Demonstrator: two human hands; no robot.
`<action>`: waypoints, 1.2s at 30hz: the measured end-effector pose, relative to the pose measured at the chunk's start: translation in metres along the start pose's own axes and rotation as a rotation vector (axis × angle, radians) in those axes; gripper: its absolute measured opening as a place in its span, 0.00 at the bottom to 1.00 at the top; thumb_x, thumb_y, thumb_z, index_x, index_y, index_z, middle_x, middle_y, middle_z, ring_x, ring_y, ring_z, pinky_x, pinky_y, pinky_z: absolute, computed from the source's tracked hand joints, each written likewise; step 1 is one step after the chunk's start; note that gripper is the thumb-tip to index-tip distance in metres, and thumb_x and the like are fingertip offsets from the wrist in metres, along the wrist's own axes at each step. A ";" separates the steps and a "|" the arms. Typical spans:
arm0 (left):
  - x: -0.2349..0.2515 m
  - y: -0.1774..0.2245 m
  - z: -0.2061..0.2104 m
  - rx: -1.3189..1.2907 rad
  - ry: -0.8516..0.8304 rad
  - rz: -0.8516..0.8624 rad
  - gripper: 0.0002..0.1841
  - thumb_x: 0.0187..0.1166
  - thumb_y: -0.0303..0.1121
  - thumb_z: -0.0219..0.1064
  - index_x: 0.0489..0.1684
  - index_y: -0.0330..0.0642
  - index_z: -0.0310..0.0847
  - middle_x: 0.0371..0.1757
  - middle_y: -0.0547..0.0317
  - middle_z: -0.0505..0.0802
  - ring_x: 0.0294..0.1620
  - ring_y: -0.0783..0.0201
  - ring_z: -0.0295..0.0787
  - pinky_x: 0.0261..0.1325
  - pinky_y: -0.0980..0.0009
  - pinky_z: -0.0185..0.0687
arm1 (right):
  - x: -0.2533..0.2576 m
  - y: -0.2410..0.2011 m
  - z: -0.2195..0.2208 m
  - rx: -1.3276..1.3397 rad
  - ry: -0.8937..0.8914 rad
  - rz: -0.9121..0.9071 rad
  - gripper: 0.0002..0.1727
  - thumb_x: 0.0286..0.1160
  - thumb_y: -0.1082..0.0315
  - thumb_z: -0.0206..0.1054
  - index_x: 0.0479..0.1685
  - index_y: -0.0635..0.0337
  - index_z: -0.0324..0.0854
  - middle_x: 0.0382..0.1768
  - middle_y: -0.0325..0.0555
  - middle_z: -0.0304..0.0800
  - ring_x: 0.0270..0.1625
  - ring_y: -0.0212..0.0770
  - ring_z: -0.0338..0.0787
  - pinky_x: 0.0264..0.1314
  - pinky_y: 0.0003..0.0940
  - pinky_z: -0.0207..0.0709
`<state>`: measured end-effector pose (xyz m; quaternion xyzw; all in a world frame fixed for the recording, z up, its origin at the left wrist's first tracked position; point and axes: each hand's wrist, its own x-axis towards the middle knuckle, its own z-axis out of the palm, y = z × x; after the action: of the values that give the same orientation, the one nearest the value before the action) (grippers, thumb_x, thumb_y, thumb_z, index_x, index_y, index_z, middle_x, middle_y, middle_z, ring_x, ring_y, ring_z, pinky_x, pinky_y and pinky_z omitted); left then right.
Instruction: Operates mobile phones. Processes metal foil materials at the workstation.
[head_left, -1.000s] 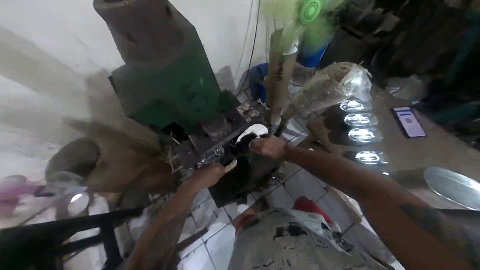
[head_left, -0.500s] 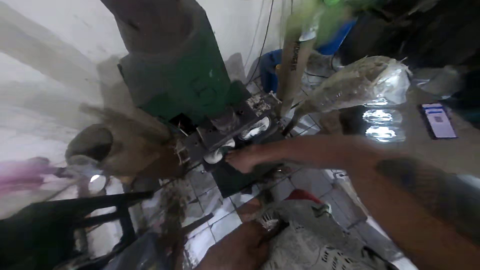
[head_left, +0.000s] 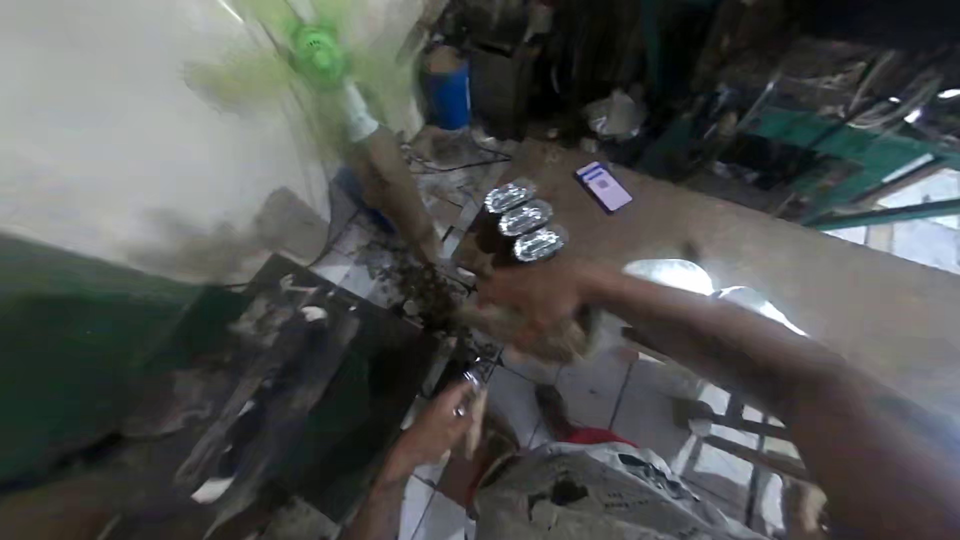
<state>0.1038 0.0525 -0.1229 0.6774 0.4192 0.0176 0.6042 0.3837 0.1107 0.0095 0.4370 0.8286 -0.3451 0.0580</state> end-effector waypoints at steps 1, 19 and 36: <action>0.030 0.014 -0.007 0.100 0.026 -0.027 0.28 0.82 0.31 0.63 0.83 0.34 0.67 0.76 0.39 0.80 0.73 0.53 0.81 0.76 0.55 0.78 | -0.023 0.049 0.055 0.119 0.050 -0.052 0.45 0.60 0.54 0.85 0.80 0.64 0.72 0.70 0.65 0.81 0.69 0.64 0.83 0.68 0.66 0.77; 0.360 0.101 0.049 1.051 -0.438 0.311 0.25 0.80 0.51 0.69 0.55 0.35 0.87 0.69 0.38 0.84 0.70 0.42 0.82 0.74 0.45 0.77 | -0.117 0.229 0.380 0.436 0.186 0.783 0.55 0.57 0.25 0.71 0.86 0.48 0.70 0.88 0.46 0.67 0.90 0.53 0.63 0.91 0.57 0.55; 0.273 0.195 0.065 0.601 -0.061 0.316 0.25 0.87 0.48 0.63 0.67 0.35 0.81 0.57 0.34 0.89 0.53 0.39 0.89 0.57 0.36 0.83 | -0.244 0.181 0.202 0.072 0.922 0.670 0.21 0.82 0.51 0.65 0.55 0.60 0.88 0.51 0.49 0.94 0.64 0.49 0.90 0.90 0.54 0.60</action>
<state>0.4217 0.1769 -0.1099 0.8820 0.2771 -0.0338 0.3796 0.6298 -0.1134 -0.1401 0.7830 0.5720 -0.1095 -0.2183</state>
